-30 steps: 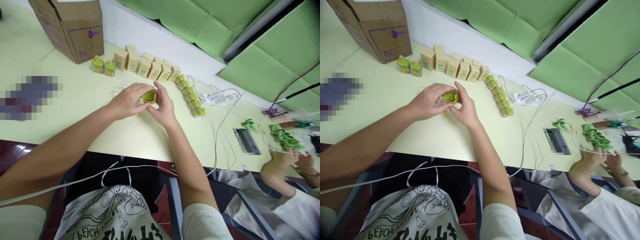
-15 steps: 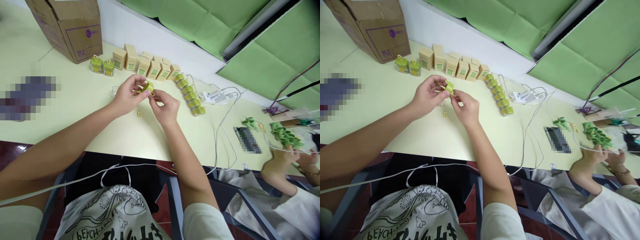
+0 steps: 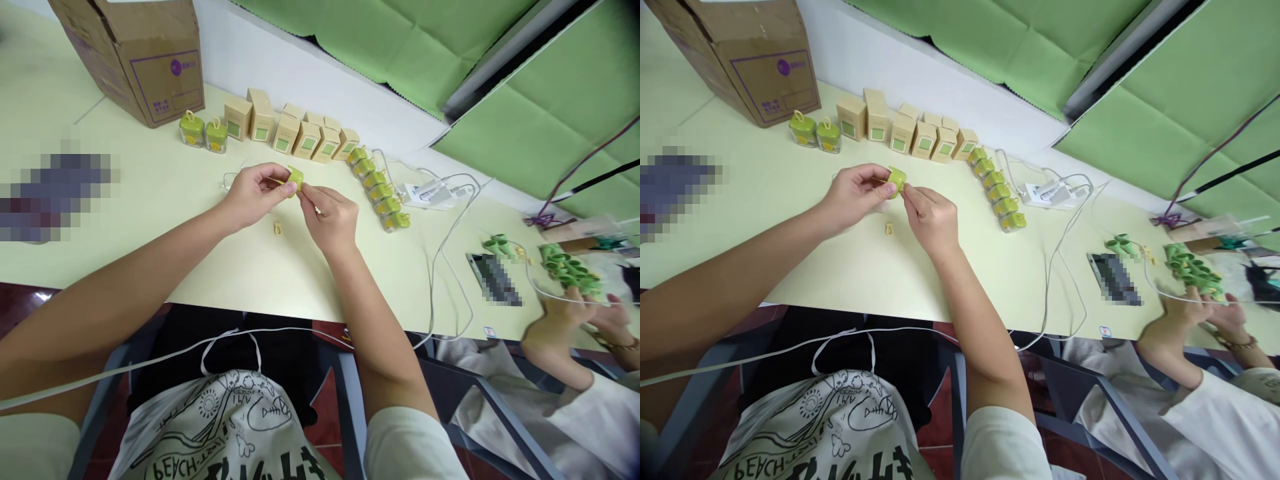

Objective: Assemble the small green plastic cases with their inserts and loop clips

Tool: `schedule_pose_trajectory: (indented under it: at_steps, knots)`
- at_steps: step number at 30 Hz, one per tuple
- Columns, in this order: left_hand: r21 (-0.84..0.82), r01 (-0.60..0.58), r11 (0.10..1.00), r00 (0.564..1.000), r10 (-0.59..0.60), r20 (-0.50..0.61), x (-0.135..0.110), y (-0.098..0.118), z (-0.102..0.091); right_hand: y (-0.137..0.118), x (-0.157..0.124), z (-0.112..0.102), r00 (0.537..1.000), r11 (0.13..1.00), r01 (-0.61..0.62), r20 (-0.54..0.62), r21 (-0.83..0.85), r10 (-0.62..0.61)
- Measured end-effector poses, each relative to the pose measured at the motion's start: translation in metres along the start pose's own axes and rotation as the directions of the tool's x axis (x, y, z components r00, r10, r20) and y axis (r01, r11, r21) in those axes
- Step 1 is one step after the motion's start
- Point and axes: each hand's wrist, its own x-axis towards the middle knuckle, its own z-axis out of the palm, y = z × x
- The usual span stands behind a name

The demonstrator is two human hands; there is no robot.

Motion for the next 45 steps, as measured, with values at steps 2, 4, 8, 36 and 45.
schedule_pose_trajectory:
  at_steps: [2,4,8,36,45]
  knots:
    - [0.029,-0.029,0.999,1.0,0.029,0.011,0.0,-0.001,0.0,0.002,-0.001,-0.002,0.999,1.0,0.002,0.033,0.008,-0.003]
    - [0.042,-0.052,0.998,0.998,0.05,0.026,-0.001,-0.002,0.001,0.005,-0.001,-0.004,0.998,1.0,0.007,0.065,0.011,-0.008]
    - [0.04,-0.064,0.997,0.996,0.062,0.061,0.0,-0.002,0.002,0.007,0.0,-0.007,0.991,0.999,-0.033,0.128,0.032,0.028]
    - [-0.106,0.151,0.983,0.988,-0.148,0.04,-0.003,0.011,0.001,0.003,0.005,-0.004,0.984,0.978,-0.177,0.05,0.115,0.172]
    - [-0.117,0.15,0.982,0.988,-0.144,0.058,-0.004,0.013,0.0,-0.003,0.009,-0.008,0.984,0.976,-0.176,0.055,0.126,0.171]
